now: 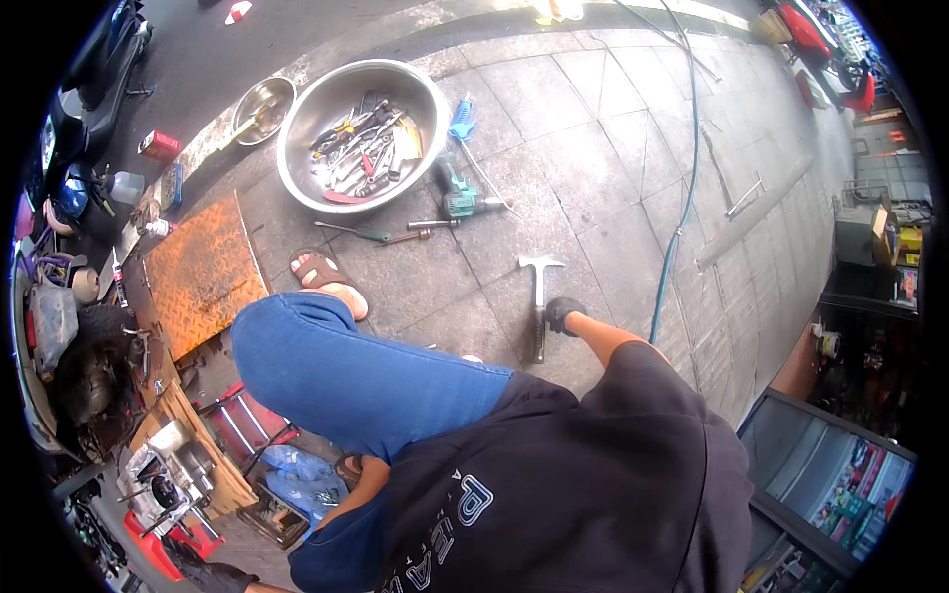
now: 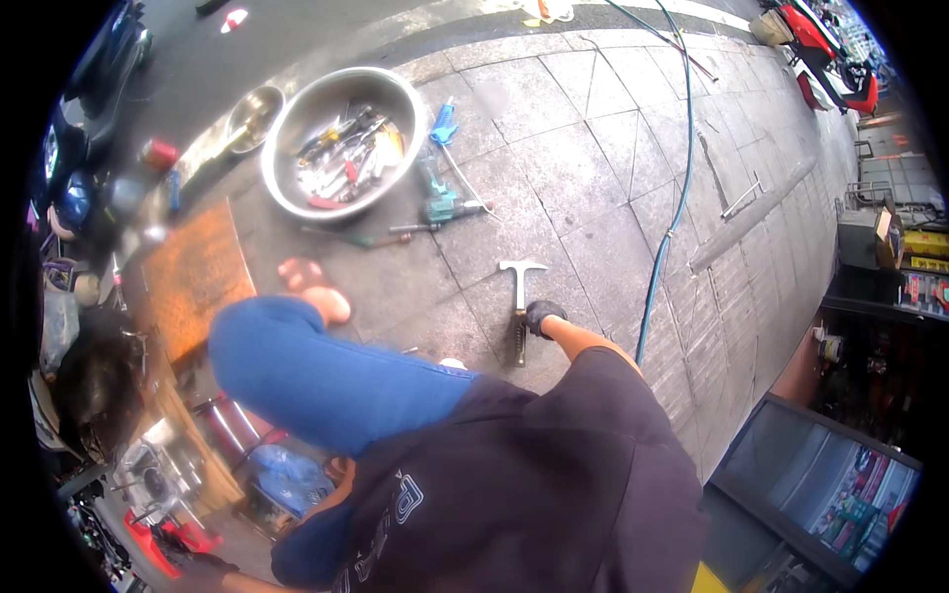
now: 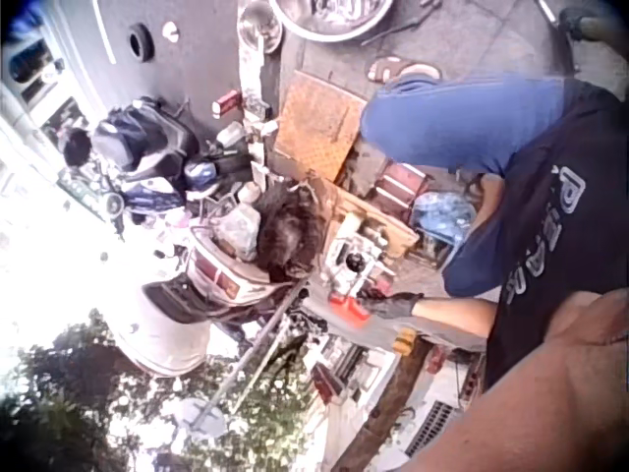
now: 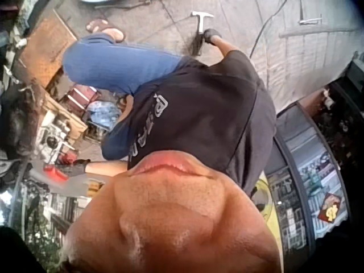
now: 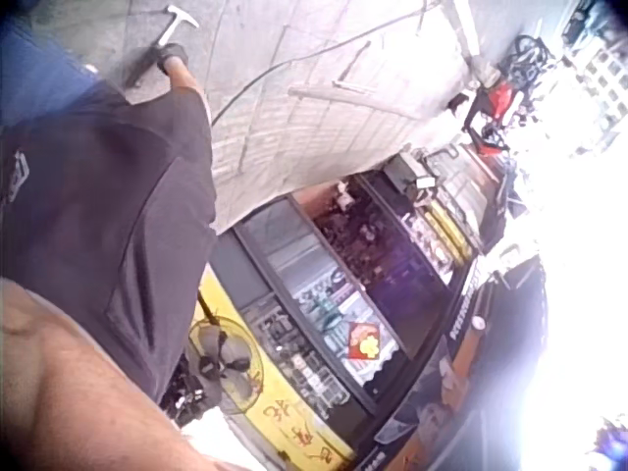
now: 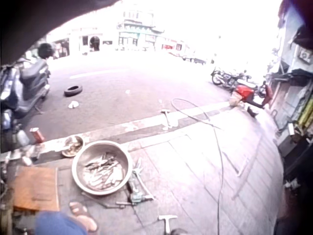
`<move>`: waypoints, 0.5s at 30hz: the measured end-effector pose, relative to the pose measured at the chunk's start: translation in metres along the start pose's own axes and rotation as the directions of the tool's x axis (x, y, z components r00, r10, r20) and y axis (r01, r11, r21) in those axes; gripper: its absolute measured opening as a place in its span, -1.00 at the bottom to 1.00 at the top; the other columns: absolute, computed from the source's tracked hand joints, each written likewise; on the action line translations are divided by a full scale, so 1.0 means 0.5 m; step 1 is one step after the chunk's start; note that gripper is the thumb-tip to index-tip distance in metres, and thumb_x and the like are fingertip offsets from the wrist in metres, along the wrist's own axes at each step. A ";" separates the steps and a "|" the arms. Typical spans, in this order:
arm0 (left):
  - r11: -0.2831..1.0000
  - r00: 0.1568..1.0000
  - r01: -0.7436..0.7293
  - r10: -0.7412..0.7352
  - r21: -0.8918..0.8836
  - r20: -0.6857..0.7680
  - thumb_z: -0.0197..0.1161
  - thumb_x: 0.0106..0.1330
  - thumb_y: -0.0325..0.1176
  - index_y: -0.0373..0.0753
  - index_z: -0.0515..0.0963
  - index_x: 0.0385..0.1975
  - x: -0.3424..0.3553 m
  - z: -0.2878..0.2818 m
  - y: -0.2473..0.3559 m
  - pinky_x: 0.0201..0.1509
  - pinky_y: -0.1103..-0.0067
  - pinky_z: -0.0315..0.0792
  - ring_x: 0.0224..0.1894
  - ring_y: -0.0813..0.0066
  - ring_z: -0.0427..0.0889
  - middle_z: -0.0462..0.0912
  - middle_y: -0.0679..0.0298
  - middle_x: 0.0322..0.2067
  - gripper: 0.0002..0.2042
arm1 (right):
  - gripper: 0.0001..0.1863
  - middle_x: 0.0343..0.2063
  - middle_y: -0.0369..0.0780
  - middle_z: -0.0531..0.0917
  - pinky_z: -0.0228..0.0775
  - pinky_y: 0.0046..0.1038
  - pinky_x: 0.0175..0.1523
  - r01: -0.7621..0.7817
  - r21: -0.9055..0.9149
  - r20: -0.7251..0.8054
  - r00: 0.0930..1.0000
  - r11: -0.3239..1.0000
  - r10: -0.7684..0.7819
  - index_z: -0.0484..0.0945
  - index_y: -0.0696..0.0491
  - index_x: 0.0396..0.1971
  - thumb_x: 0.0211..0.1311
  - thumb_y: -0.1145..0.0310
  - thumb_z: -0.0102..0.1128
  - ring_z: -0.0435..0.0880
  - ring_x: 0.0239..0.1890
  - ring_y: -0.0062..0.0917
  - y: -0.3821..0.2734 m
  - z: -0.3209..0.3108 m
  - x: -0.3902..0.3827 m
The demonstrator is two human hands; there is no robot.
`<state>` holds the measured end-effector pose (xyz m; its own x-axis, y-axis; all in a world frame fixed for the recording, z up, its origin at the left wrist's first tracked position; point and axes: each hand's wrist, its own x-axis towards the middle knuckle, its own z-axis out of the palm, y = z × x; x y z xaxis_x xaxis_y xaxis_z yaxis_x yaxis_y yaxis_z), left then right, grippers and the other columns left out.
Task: The person cleans engine components with a cloth, moves a cardboard sheet, and strikes an engine casing with a hammer.
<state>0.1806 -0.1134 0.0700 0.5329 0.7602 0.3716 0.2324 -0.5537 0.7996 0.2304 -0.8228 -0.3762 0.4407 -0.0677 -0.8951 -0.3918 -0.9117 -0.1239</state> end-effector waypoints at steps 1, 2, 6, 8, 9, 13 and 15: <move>1.000 1.000 0.001 -0.001 0.009 -0.011 -0.19 0.42 -0.16 -0.35 0.35 0.14 -0.003 -0.041 -0.026 0.30 0.43 0.25 0.13 0.29 0.43 0.40 0.09 0.13 -0.54 | -0.75 -0.41 -0.14 0.69 0.49 -0.33 -0.22 -0.034 0.095 -0.221 0.974 0.995 0.054 0.67 0.00 -0.38 0.07 0.19 0.11 0.69 -0.32 -0.36 0.014 -0.024 0.066; 0.998 0.998 0.057 -0.057 0.001 0.019 -0.21 0.43 -0.21 -0.40 0.30 0.18 -0.009 -0.055 -0.046 0.35 0.41 0.16 0.19 0.26 0.36 0.36 0.08 0.18 -0.54 | -0.65 -0.20 -0.04 0.63 0.42 -0.22 -0.04 -0.100 0.170 -0.403 0.901 0.980 0.162 0.66 0.00 -0.31 0.10 0.09 0.03 0.59 -0.09 -0.12 0.029 -0.058 0.149; 0.932 0.986 0.162 -0.162 -0.323 0.027 -0.20 0.48 -0.15 -0.35 0.41 0.08 0.001 -0.038 -0.034 0.26 0.45 0.24 0.10 0.37 0.46 0.51 0.11 0.05 -0.58 | -0.44 -0.11 0.06 0.59 0.41 -0.27 -0.02 0.323 0.403 -0.734 0.672 0.856 0.092 0.50 0.20 -0.03 0.18 0.02 0.00 0.59 -0.09 -0.13 -0.070 -0.268 0.225; 0.859 0.967 0.242 -0.250 -0.451 0.043 -0.18 0.46 -0.05 -0.38 0.41 0.05 -0.004 -0.017 0.017 0.23 0.36 0.30 0.08 0.24 0.48 0.51 0.05 0.04 -0.52 | -0.29 0.09 -0.02 0.49 0.33 -0.42 0.11 0.266 0.572 -0.564 0.815 0.776 0.136 0.24 0.23 0.22 0.14 0.13 0.13 0.51 0.05 -0.35 -0.160 -0.297 0.224; 0.832 0.954 0.281 -0.298 -0.479 0.041 -0.19 0.45 0.01 -0.41 0.40 0.06 0.001 -0.003 0.022 0.22 0.35 0.33 0.07 0.21 0.49 0.49 0.02 0.05 -0.46 | -0.29 0.08 -0.06 0.49 0.29 -0.43 0.13 0.313 0.500 -0.569 0.822 0.807 0.034 0.23 0.21 0.23 0.09 0.20 0.18 0.49 0.06 -0.39 -0.124 -0.313 0.284; 0.790 0.958 0.269 -0.280 -0.551 0.066 -0.20 0.35 0.22 -0.39 0.30 0.16 -0.104 0.004 -0.003 0.31 0.32 0.20 0.20 0.21 0.36 0.39 0.03 0.15 -0.29 | -0.63 -0.23 -0.18 0.60 0.32 -0.38 -0.10 0.287 0.436 -0.455 0.888 0.853 -0.066 0.52 0.13 -0.10 0.04 0.34 0.17 0.51 -0.24 -0.46 -0.096 -0.387 0.459; 0.716 0.923 0.350 -0.373 -0.604 0.092 -0.18 0.28 0.32 -0.28 0.25 0.22 -0.168 -0.024 0.043 0.34 0.25 0.12 0.25 0.24 0.30 0.31 0.08 0.21 -0.23 | -0.81 -0.48 -0.21 0.58 0.33 -0.37 -0.23 0.126 0.285 -0.404 0.915 0.950 0.000 0.62 0.10 -0.35 0.04 0.38 0.13 0.48 -0.40 -0.47 -0.163 -0.340 0.421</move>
<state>0.1308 -0.1851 0.0617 0.4799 0.8773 0.0010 -0.1384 0.0745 0.9876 0.4924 -0.8315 -0.4816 0.7298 -0.2256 -0.6453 -0.5469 -0.7591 -0.3531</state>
